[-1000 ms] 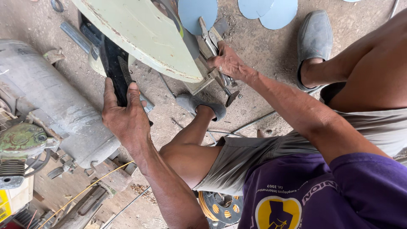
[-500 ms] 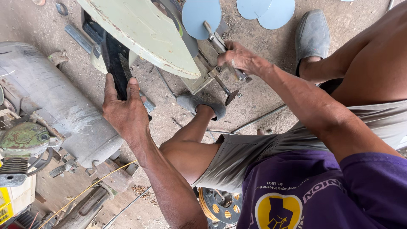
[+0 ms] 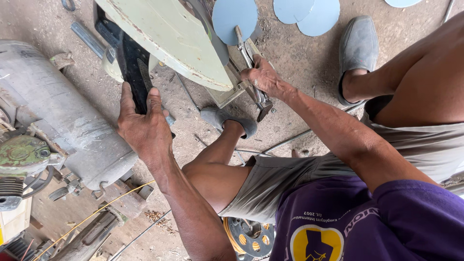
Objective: The person picks up a circular metal disc and uses a bench grinder to smooth its edges. They hold the disc with pliers and rotate it against the grinding wheel, then place the finished disc on the floor with others.
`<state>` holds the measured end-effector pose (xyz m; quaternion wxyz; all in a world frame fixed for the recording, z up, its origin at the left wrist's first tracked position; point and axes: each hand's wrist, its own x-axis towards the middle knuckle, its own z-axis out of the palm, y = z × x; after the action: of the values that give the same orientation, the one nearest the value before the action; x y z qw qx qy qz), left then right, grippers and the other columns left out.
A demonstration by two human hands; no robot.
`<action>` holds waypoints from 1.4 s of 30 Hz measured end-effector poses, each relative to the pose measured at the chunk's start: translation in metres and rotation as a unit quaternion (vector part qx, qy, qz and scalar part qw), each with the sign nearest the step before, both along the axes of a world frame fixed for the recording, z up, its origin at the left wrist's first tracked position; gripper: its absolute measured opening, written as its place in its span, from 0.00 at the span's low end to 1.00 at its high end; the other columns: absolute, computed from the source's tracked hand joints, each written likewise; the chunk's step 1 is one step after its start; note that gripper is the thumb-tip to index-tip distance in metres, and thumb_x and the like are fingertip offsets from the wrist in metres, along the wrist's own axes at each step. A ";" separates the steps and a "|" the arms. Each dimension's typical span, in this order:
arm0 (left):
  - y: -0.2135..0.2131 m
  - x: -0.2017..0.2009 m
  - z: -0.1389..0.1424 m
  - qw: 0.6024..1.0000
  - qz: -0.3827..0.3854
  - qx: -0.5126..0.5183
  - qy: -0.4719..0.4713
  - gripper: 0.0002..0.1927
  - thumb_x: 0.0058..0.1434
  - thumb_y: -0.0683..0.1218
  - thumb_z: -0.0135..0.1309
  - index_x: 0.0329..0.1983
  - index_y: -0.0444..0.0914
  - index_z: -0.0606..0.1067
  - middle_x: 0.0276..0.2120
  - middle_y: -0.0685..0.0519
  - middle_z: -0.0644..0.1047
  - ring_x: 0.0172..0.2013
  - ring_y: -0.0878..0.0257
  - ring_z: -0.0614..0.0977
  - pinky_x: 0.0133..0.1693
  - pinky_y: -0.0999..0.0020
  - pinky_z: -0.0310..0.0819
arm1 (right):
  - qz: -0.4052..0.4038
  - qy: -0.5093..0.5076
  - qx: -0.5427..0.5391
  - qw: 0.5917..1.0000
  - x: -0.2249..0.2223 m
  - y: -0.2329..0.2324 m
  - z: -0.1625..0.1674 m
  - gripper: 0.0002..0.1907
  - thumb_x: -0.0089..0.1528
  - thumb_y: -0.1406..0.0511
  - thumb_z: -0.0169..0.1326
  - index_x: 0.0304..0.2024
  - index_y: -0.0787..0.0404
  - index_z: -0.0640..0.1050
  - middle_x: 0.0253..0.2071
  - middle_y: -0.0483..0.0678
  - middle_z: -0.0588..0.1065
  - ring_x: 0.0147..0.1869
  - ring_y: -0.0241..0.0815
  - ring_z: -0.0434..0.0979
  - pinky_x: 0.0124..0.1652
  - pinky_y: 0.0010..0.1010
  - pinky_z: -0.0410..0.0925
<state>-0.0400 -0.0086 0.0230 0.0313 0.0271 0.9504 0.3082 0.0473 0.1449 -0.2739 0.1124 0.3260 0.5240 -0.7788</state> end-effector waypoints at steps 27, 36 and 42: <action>0.003 0.001 0.007 1.000 0.020 -0.009 -0.017 0.27 0.63 0.44 0.60 0.64 0.31 0.71 0.31 0.42 0.83 0.19 0.65 0.80 0.15 0.75 0.72 | -0.019 -0.033 0.002 0.999 0.008 0.000 0.013 0.29 0.50 0.66 0.60 0.52 0.75 0.72 0.35 0.52 0.71 0.37 0.43 0.69 0.36 0.37 0.65; 0.002 0.000 0.004 1.000 0.007 0.000 -0.003 0.28 0.63 0.44 0.61 0.64 0.30 0.70 0.40 0.40 0.83 0.26 0.63 0.86 0.22 0.75 0.84 | -0.019 0.013 -0.006 1.000 0.002 -0.010 -0.008 0.26 0.51 0.65 0.59 0.49 0.71 0.68 0.33 0.49 0.69 0.38 0.42 0.69 0.38 0.35 0.66; 0.002 0.000 0.004 1.000 0.002 -0.017 0.004 0.29 0.63 0.45 0.61 0.64 0.29 0.69 0.42 0.39 0.83 0.29 0.62 0.87 0.24 0.75 0.87 | 0.018 0.036 0.045 0.998 0.005 -0.004 -0.005 0.18 0.53 0.61 0.61 0.41 0.62 0.71 0.30 0.46 0.68 0.35 0.40 0.68 0.35 0.35 0.64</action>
<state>-0.0402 -0.0067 0.0267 0.0269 0.0260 0.9558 0.2918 0.0527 0.1407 -0.2792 0.0924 0.2928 0.5681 -0.7636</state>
